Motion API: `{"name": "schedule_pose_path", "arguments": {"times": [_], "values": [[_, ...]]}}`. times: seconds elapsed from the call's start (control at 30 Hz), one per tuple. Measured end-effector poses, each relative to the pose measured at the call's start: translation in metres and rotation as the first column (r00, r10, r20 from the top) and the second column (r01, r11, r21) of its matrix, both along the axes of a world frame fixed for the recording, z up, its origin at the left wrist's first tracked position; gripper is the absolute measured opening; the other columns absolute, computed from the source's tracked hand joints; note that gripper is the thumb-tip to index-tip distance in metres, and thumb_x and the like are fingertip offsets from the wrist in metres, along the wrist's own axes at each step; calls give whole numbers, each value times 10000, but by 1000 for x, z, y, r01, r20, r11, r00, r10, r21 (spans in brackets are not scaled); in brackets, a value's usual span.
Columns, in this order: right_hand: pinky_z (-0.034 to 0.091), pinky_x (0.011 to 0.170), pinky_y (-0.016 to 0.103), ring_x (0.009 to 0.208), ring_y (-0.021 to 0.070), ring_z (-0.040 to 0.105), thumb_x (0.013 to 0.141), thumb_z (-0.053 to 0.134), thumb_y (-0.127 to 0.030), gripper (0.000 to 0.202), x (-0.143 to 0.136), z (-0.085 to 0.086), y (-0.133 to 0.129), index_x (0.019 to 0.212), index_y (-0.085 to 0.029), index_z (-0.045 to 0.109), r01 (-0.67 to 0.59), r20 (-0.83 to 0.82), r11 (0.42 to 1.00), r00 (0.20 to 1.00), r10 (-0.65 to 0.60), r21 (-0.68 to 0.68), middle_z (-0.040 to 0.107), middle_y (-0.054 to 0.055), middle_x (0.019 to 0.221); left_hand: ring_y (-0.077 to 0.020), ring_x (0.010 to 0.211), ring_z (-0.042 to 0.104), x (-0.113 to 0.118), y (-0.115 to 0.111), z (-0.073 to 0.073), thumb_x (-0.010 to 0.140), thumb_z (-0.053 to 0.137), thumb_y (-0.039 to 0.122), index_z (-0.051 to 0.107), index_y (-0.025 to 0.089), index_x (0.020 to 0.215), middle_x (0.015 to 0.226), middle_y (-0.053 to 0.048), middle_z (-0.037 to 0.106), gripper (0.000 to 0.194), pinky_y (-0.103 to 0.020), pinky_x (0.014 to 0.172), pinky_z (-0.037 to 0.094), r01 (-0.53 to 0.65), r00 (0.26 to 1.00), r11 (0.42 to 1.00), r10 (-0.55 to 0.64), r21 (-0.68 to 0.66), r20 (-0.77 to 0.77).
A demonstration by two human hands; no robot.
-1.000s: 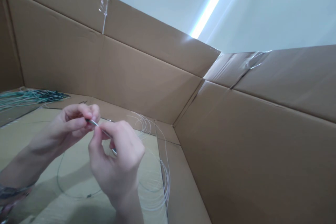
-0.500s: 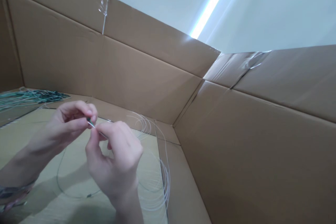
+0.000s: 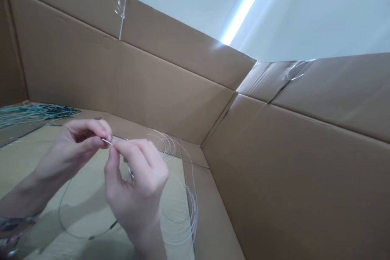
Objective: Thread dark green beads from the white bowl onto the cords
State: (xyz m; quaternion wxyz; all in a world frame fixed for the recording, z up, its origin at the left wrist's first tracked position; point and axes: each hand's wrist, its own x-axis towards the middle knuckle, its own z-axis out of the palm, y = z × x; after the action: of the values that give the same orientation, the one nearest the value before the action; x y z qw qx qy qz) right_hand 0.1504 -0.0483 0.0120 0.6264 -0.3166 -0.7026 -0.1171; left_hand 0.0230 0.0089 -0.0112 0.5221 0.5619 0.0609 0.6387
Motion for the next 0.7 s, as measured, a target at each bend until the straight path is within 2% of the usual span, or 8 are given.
{"name": "schedule_pose_path", "arguments": {"times": [0.17, 0.7], "values": [[461, 550, 214, 599, 70, 549, 795, 604, -61, 115, 0, -1, 0, 768, -173, 613, 66, 31, 998, 997, -66, 23, 606, -21, 673, -16, 663, 620, 0, 0, 0, 749, 764, 196, 747, 271, 771, 733, 61, 685, 81, -54, 633, 515, -20, 1000, 999, 20, 25, -5], [447, 542, 202, 601, 66, 536, 801, 597, -61, 115, 2, 0, 0, 754, -166, 602, 79, 40, 997, 996, -79, 21, 590, -21, 662, -21, 709, 622, -5, 0, 1, 785, 714, 107, 740, 279, 827, 762, 56, 676, 179, -58, 659, 512, -120, 986, 977, 138, 179, -92]]}}
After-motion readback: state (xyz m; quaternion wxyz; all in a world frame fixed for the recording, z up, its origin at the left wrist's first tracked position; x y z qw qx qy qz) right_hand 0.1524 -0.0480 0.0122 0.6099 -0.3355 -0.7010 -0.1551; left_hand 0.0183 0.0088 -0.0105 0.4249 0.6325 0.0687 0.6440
